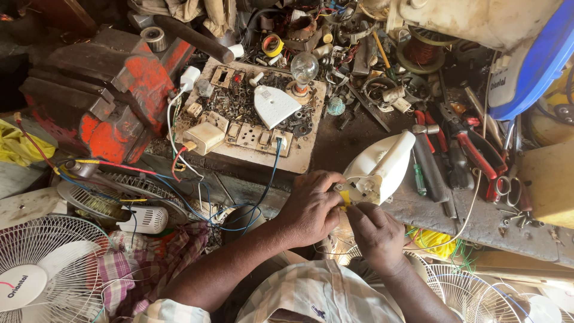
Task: The person sits at a cluttered workbench repairing a white electric iron. They handle a roll of yellow tape, pull and stretch lengths of tape, and press the tape onto the iron's body and base while manipulating the iron's parts with both hands.
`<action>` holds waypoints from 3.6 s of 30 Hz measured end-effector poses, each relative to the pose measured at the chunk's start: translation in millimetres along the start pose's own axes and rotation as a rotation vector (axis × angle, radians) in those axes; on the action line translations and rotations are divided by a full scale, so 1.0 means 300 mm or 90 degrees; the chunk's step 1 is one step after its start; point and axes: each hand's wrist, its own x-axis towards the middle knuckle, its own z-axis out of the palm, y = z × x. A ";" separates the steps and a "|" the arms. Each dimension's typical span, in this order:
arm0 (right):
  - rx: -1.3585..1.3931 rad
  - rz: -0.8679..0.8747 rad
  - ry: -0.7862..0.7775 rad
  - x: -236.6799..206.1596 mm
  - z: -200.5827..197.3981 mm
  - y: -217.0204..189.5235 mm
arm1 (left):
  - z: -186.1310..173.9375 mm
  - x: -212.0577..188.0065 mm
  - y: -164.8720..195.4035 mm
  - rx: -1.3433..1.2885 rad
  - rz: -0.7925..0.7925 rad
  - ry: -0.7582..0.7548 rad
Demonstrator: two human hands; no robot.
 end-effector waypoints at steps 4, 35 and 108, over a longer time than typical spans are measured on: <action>-0.029 -0.045 -0.013 0.010 -0.020 0.009 | 0.000 0.004 -0.002 -0.008 -0.007 -0.002; -0.052 -0.077 -0.118 0.055 -0.063 0.000 | 0.013 -0.016 -0.018 0.043 0.078 0.043; 0.744 0.555 -0.113 -0.220 -0.009 -0.021 | 0.218 -0.084 0.024 -0.201 -0.144 0.194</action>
